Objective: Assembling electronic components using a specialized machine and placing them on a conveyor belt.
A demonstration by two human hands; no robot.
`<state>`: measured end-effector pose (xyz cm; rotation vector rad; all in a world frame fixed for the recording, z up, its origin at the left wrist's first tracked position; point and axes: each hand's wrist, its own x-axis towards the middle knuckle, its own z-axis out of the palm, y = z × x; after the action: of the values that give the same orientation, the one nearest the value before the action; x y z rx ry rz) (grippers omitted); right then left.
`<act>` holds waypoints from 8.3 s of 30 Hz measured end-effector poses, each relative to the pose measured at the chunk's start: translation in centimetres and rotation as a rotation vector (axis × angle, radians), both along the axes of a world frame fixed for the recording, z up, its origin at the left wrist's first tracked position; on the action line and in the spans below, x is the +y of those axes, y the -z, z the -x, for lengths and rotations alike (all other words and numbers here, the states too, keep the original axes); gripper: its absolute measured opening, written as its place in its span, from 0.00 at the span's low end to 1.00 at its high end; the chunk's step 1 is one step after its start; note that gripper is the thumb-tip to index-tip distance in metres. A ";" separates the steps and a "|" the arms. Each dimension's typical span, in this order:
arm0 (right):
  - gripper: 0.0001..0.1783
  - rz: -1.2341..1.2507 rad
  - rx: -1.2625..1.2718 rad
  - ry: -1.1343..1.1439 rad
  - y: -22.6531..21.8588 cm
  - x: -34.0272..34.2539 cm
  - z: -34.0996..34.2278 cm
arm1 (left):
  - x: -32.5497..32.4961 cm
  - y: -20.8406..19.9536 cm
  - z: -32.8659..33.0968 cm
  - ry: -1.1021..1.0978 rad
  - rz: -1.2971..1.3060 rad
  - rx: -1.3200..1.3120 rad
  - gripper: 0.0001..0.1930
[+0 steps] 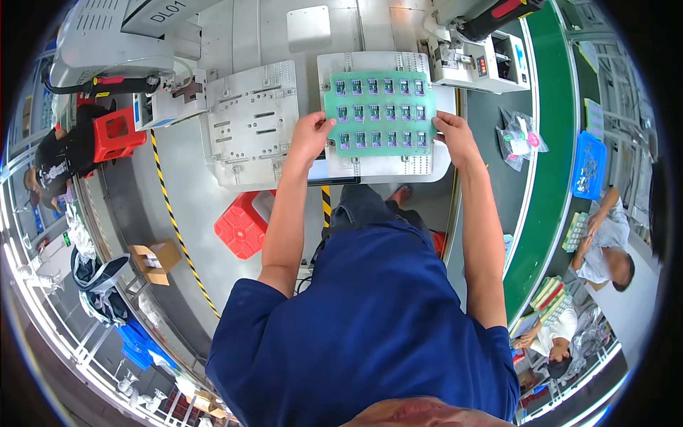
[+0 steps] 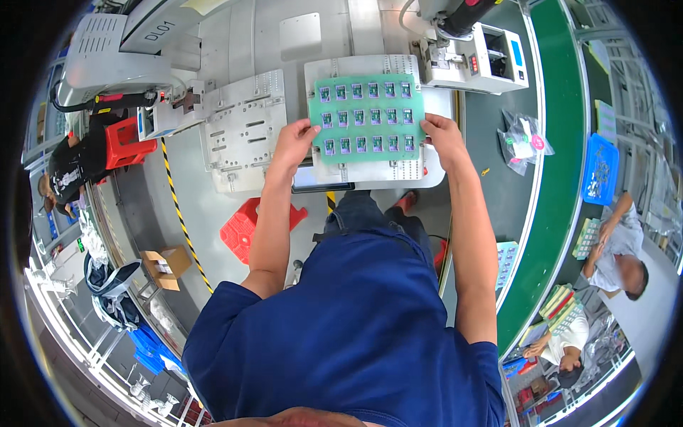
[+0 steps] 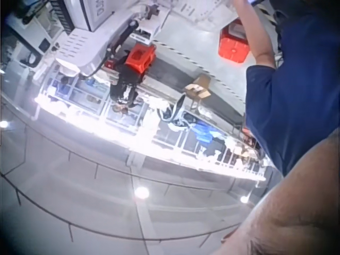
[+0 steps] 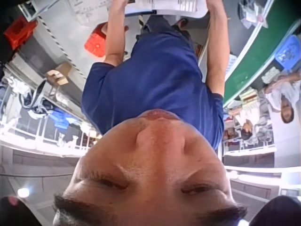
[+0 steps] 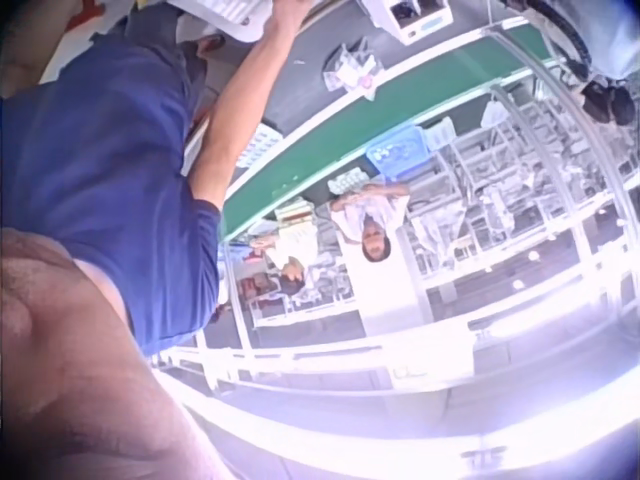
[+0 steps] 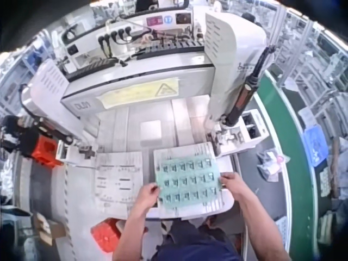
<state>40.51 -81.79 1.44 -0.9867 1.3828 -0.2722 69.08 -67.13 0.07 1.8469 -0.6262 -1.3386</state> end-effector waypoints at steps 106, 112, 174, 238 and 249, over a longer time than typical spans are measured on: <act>0.17 0.051 0.249 0.173 14.5 19.3 50.9 | 11.6 13.3 47.6 0.486 -0.491 0.603 0.14; 0.13 0.038 0.009 0.279 15.5 21.3 48.5 | 11.2 11.3 43.5 0.460 -0.288 0.334 0.14; 0.16 0.142 -0.016 -0.080 1.5 -0.6 0.2 | -0.9 2.4 -1.6 0.051 0.026 -0.007 0.13; 0.19 1.350 0.502 -0.708 -2.2 4.9 -11.0 | -9.7 -0.3 -0.8 0.090 0.120 -0.756 0.29; 0.19 1.323 0.546 -0.556 -2.3 4.2 -9.5 | -10.9 -1.7 0.5 0.190 0.159 -0.779 0.31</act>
<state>49.97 -77.56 3.75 -2.6361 1.2450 -0.5337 68.54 -78.06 1.73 2.1910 -1.2868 -0.6034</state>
